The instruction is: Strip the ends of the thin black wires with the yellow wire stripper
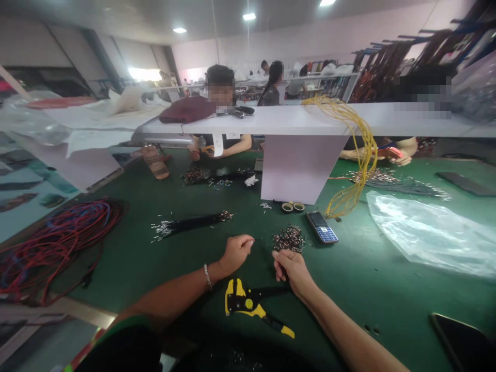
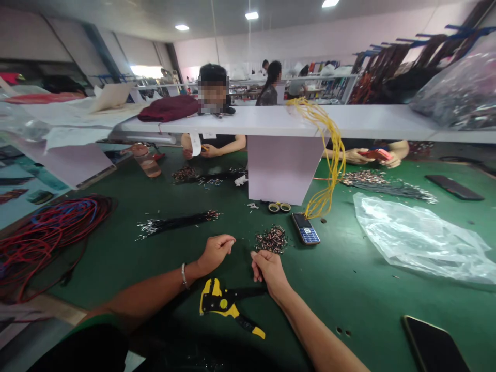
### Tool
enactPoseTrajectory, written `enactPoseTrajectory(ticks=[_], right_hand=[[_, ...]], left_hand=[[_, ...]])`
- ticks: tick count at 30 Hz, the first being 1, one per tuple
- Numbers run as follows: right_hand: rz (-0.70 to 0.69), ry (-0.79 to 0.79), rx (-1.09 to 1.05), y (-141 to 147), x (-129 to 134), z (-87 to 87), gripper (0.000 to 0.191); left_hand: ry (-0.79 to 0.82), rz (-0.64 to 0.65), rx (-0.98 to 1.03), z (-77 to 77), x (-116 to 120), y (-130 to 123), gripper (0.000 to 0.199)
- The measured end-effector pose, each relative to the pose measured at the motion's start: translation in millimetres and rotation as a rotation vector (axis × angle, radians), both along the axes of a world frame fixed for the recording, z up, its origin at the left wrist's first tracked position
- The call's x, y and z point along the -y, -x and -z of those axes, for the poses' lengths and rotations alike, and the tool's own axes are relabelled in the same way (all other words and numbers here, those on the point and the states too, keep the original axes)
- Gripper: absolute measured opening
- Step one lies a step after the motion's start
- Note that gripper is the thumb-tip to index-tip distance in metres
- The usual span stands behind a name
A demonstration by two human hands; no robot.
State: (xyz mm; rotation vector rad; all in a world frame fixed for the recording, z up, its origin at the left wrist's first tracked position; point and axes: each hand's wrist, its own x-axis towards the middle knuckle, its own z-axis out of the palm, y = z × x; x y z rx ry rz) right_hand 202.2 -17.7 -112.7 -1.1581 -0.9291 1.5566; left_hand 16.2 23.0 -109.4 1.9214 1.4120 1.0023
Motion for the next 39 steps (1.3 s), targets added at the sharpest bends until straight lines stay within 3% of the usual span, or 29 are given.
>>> enactPoseTrajectory(ticks=[7,12,15,17,20,25,27,32,39], right_hand=[[0.08,-0.079,0.066,-6.3,-2.9,-8.2,0.028],[0.229,-0.294,0.567,-21.7,-2.7,-23.7,0.028],[0.19,-0.397,0.782,-29.0,7.4,-34.3,0.04],[0.126,-0.511,0.843,-30.6,22.0,-36.9,0.035],[-0.018,-0.728,0.906,-25.9,54.2,-29.3,0.033],[-0.363,-0.924,1.147,-6.4,99.5,-0.5,0.085],[-0.416,-0.923,1.228,-0.4,105.4,8.5,0.091],[-0.387,-0.968,1.317,2.9,104.7,15.8,0.073],[-0.192,-1.013,1.37,8.5,110.5,15.9,0.05]], left_hand=[[-0.002,-0.013,0.033,1.2,-0.9,-0.8,0.02],[-0.001,-0.025,0.046,2.1,-1.5,-1.2,0.02],[0.004,-0.029,0.047,2.3,-1.8,-1.3,0.02],[0.007,-0.031,0.046,2.6,-2.2,-1.4,0.02],[0.01,-0.031,0.043,3.9,-3.0,-1.6,0.02],[0.006,-0.032,0.036,8.1,-4.3,-0.6,0.02],[0.006,-0.028,0.031,9.6,-4.7,0.0,0.02],[0.007,-0.022,0.027,12.4,-6.6,-0.4,0.019],[0.026,-0.039,0.044,16.4,-9.8,-1.3,0.02]])
